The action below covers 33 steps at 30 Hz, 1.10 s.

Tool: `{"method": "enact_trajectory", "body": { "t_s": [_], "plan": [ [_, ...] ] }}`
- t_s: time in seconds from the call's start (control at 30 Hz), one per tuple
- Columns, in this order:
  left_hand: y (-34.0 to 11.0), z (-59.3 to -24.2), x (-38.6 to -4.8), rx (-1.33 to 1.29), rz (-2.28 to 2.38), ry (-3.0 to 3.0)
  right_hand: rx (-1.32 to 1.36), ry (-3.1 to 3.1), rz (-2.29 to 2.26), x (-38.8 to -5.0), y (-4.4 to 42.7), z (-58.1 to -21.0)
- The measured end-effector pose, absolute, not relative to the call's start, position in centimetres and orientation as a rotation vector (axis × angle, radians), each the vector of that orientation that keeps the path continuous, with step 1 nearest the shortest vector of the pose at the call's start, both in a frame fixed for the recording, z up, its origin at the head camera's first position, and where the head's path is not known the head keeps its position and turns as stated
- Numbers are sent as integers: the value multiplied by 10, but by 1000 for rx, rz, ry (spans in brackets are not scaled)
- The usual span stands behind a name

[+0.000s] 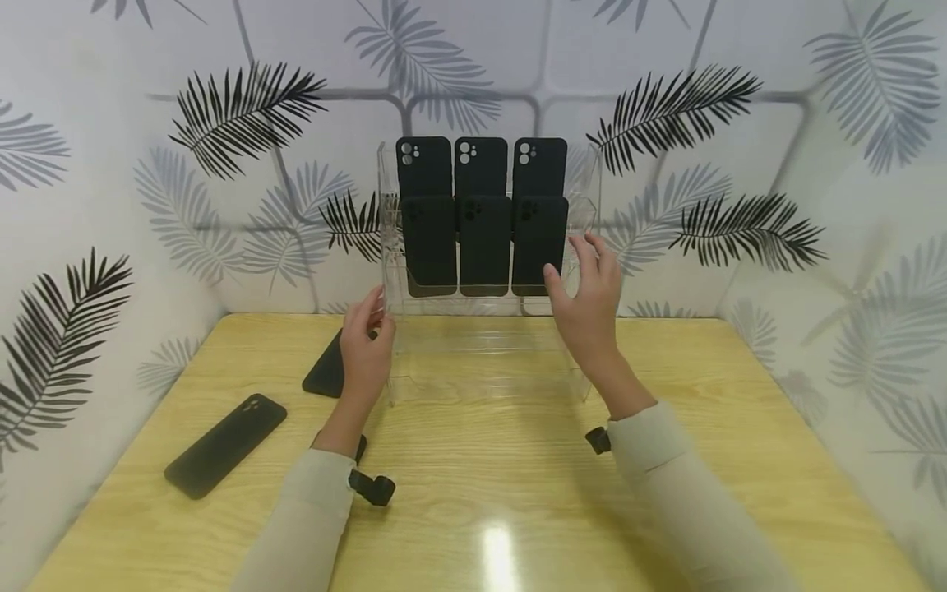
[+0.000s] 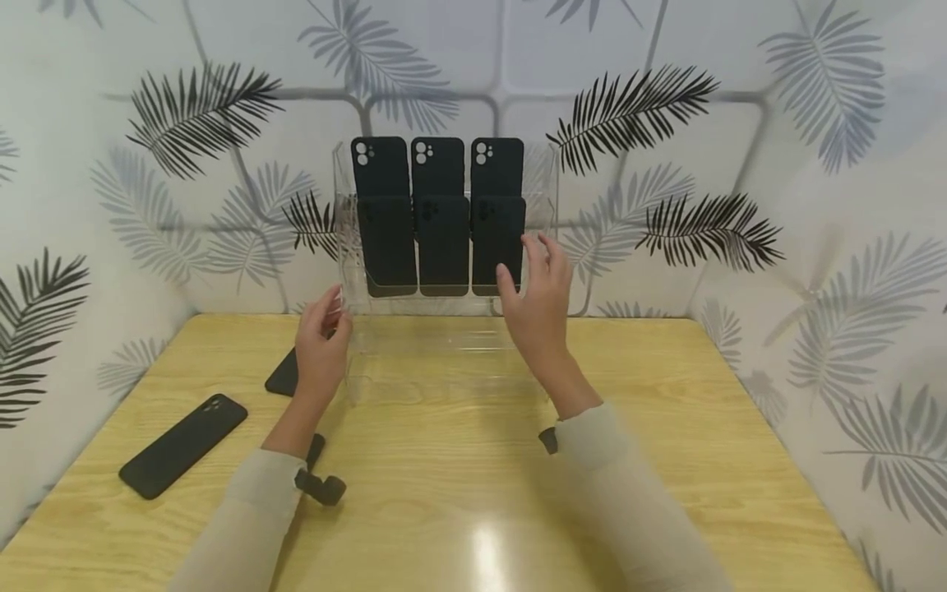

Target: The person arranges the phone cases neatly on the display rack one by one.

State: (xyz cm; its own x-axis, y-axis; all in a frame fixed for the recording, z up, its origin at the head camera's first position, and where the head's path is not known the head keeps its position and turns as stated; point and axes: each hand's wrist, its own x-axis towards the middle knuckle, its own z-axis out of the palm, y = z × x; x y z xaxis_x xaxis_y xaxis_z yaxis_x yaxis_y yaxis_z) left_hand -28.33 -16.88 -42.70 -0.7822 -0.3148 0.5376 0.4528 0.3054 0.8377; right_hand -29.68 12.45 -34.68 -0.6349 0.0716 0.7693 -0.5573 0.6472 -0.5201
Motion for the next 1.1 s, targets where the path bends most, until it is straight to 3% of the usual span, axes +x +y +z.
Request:
{"method": "enact_trajectory", "body": {
  "t_s": [0.4,1.1],
  "plan": [
    [-169,-427,-283,-122,-1538,-1922,190,-2147,1409,-305,171,-380],
    [-182,-417,-268,-104,-1630,-2104,189,-2155,1381,-306,182,-391]
  ]
}}
